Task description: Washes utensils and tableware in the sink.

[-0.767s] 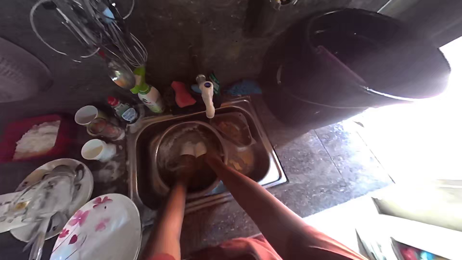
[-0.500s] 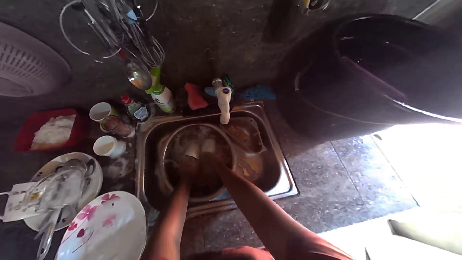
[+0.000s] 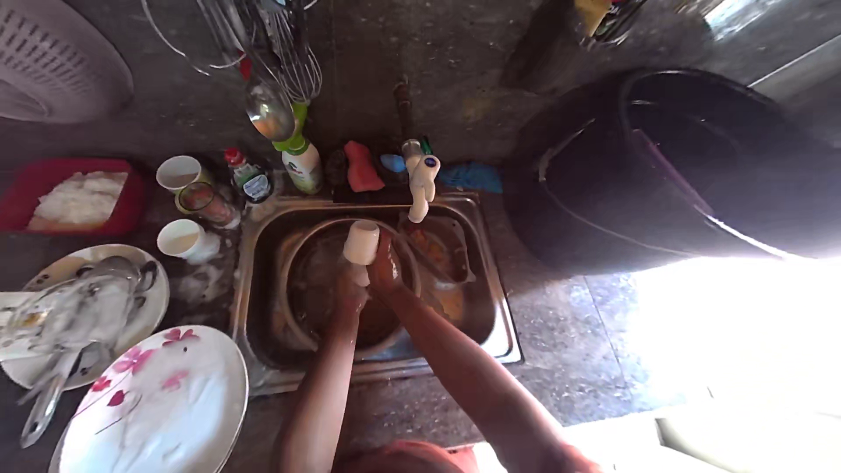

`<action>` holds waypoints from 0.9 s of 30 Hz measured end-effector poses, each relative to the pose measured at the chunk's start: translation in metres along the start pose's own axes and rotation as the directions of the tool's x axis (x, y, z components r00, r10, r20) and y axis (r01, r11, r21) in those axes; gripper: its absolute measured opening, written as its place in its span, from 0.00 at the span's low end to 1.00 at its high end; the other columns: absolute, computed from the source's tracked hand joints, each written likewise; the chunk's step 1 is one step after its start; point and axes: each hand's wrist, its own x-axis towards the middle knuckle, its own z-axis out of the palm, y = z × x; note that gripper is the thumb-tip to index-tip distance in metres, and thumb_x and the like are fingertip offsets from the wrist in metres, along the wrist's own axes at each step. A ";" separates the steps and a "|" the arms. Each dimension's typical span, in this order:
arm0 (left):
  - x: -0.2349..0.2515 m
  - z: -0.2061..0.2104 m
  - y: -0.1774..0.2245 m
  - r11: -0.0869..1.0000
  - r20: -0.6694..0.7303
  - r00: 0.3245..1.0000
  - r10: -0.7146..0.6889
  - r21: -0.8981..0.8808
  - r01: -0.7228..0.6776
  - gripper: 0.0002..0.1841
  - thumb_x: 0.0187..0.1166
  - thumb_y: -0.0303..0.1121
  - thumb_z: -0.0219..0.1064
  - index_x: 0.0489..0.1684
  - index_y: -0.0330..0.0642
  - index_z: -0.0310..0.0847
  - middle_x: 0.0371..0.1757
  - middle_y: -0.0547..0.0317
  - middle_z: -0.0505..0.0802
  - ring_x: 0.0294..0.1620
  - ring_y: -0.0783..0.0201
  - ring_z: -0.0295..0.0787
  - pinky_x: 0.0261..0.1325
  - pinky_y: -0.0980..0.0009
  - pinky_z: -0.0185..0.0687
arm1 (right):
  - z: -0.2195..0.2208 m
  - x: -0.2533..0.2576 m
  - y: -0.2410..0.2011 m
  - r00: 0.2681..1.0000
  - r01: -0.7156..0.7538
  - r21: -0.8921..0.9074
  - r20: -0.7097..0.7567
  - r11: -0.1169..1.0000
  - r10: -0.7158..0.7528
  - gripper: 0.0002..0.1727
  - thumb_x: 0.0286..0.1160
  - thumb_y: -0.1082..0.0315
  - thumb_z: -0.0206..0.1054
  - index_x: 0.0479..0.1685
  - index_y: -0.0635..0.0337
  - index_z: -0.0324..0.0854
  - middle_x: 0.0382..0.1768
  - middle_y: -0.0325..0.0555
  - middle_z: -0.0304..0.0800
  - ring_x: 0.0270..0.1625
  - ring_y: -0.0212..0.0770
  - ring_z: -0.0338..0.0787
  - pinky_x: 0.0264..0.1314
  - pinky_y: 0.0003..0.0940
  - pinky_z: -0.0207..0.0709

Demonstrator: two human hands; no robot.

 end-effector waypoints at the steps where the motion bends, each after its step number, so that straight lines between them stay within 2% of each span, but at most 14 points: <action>1: -0.008 0.005 0.007 0.996 -0.037 0.997 -0.065 -0.060 0.063 0.24 0.93 0.49 0.45 0.74 0.44 0.71 0.62 0.52 0.86 0.58 0.59 0.84 0.59 0.56 0.83 | -0.005 0.003 0.000 0.998 0.013 0.048 -0.068 0.999 -0.010 0.38 0.79 0.72 0.65 0.90 0.68 0.55 0.78 0.70 0.74 0.79 0.60 0.78 0.83 0.51 0.70; 4: -0.036 0.018 0.036 0.973 -0.034 0.984 -0.175 -0.155 0.168 0.25 0.92 0.53 0.43 0.75 0.46 0.68 0.62 0.47 0.84 0.55 0.53 0.85 0.51 0.54 0.85 | -0.026 0.003 0.002 0.987 0.014 0.089 -0.164 0.996 0.000 0.48 0.78 0.67 0.69 0.94 0.63 0.42 0.82 0.71 0.66 0.79 0.62 0.78 0.80 0.55 0.73; 5: -0.046 0.020 0.045 0.971 -0.008 0.983 -0.182 -0.157 0.179 0.26 0.93 0.52 0.42 0.78 0.45 0.66 0.66 0.43 0.83 0.58 0.48 0.85 0.53 0.50 0.86 | -0.034 0.001 0.002 0.988 -0.007 0.089 -0.156 0.996 0.021 0.50 0.76 0.68 0.70 0.95 0.61 0.39 0.84 0.71 0.63 0.79 0.62 0.77 0.79 0.55 0.74; 6: -0.056 0.023 0.054 0.971 0.012 0.984 -0.179 -0.157 0.178 0.26 0.94 0.49 0.42 0.81 0.43 0.64 0.71 0.39 0.81 0.64 0.43 0.83 0.58 0.44 0.83 | -0.039 -0.002 0.002 0.988 -0.027 0.101 -0.145 0.995 0.042 0.51 0.75 0.70 0.69 0.96 0.59 0.38 0.86 0.70 0.60 0.80 0.63 0.76 0.79 0.55 0.74; 8: -0.074 0.032 0.066 0.981 0.007 0.988 -0.156 -0.114 0.156 0.24 0.95 0.43 0.43 0.80 0.38 0.65 0.71 0.36 0.81 0.64 0.41 0.84 0.58 0.42 0.84 | -0.039 -0.008 0.006 0.986 -0.008 0.196 -0.160 0.981 0.040 0.49 0.72 0.75 0.70 0.95 0.57 0.45 0.87 0.69 0.59 0.82 0.63 0.73 0.81 0.55 0.72; 11: -0.092 0.038 0.066 0.999 0.026 0.999 -0.038 0.000 0.038 0.23 0.97 0.40 0.42 0.80 0.35 0.64 0.68 0.39 0.83 0.60 0.50 0.87 0.56 0.55 0.87 | -0.037 -0.025 0.000 0.995 0.012 0.284 -0.094 0.959 0.016 0.46 0.72 0.76 0.69 0.94 0.57 0.51 0.87 0.72 0.56 0.83 0.65 0.71 0.81 0.54 0.73; 15: -0.104 0.021 0.069 0.945 0.061 0.977 0.202 0.250 -0.211 0.25 0.96 0.34 0.45 0.86 0.29 0.56 0.78 0.35 0.76 0.72 0.52 0.80 0.73 0.58 0.79 | -0.044 -0.044 0.002 0.988 -0.010 0.382 0.147 0.924 -0.050 0.48 0.78 0.68 0.69 0.95 0.60 0.41 0.88 0.75 0.53 0.82 0.63 0.73 0.80 0.50 0.73; 17: -0.113 0.012 0.071 0.859 0.112 0.947 0.302 0.399 -0.321 0.26 0.94 0.32 0.50 0.85 0.25 0.57 0.81 0.33 0.74 0.78 0.55 0.75 0.81 0.61 0.71 | -0.043 -0.057 0.007 0.970 -0.007 0.515 0.210 0.857 -0.119 0.53 0.70 0.74 0.73 0.95 0.63 0.39 0.87 0.74 0.54 0.81 0.60 0.75 0.78 0.47 0.76; 20: -0.120 0.008 0.070 0.646 0.197 0.893 0.405 0.629 -0.432 0.27 0.90 0.29 0.57 0.83 0.21 0.60 0.79 0.30 0.76 0.80 0.54 0.75 0.84 0.63 0.67 | -0.036 -0.079 0.007 0.955 -0.090 0.767 0.248 0.635 -0.165 0.47 0.69 0.78 0.70 0.89 0.68 0.46 0.78 0.65 0.72 0.73 0.47 0.83 0.73 0.38 0.81; 22: -0.121 0.002 0.067 0.265 0.350 0.824 0.444 0.828 -0.495 0.28 0.79 0.29 0.69 0.74 0.18 0.71 0.75 0.26 0.81 0.80 0.43 0.76 0.86 0.52 0.65 | -0.024 -0.085 0.013 0.942 -0.248 0.903 0.309 0.351 -0.130 0.30 0.84 0.75 0.53 0.85 0.64 0.53 0.67 0.56 0.80 0.61 0.42 0.87 0.63 0.38 0.83; 23: -0.120 0.000 0.067 0.042 0.475 0.769 0.428 0.840 -0.541 0.27 0.72 0.31 0.74 0.67 0.19 0.79 0.73 0.27 0.83 0.81 0.38 0.75 0.87 0.45 0.62 | -0.021 -0.084 0.014 0.934 -0.310 0.926 0.339 0.214 -0.115 0.21 0.93 0.65 0.42 0.78 0.62 0.60 0.59 0.52 0.84 0.56 0.41 0.87 0.59 0.39 0.83; 25: -0.125 0.002 0.070 -0.279 0.643 0.727 0.242 0.763 -0.583 0.22 0.68 0.35 0.73 0.59 0.31 0.89 0.73 0.37 0.86 0.83 0.36 0.72 0.88 0.36 0.52 | -0.025 -0.083 0.014 0.894 -0.416 0.905 0.425 0.092 -0.141 0.33 0.94 0.46 0.27 0.71 0.61 0.69 0.55 0.48 0.87 0.57 0.40 0.87 0.61 0.41 0.82; 26: -0.131 0.005 0.072 -0.327 0.664 0.733 0.149 0.733 -0.597 0.19 0.69 0.34 0.71 0.58 0.35 0.91 0.75 0.42 0.86 0.85 0.38 0.70 0.89 0.36 0.48 | -0.026 -0.084 0.014 0.872 -0.459 0.884 0.467 0.092 -0.145 0.34 0.94 0.44 0.27 0.69 0.60 0.71 0.53 0.48 0.88 0.56 0.40 0.87 0.61 0.40 0.82; 27: -0.133 0.002 0.068 -0.330 0.717 0.678 0.161 0.686 -0.648 0.18 0.68 0.33 0.70 0.54 0.37 0.93 0.72 0.45 0.89 0.83 0.40 0.73 0.88 0.35 0.50 | -0.027 -0.087 0.013 0.848 -0.504 0.858 0.514 0.101 -0.129 0.33 0.95 0.45 0.29 0.66 0.58 0.73 0.50 0.45 0.88 0.54 0.38 0.88 0.59 0.39 0.83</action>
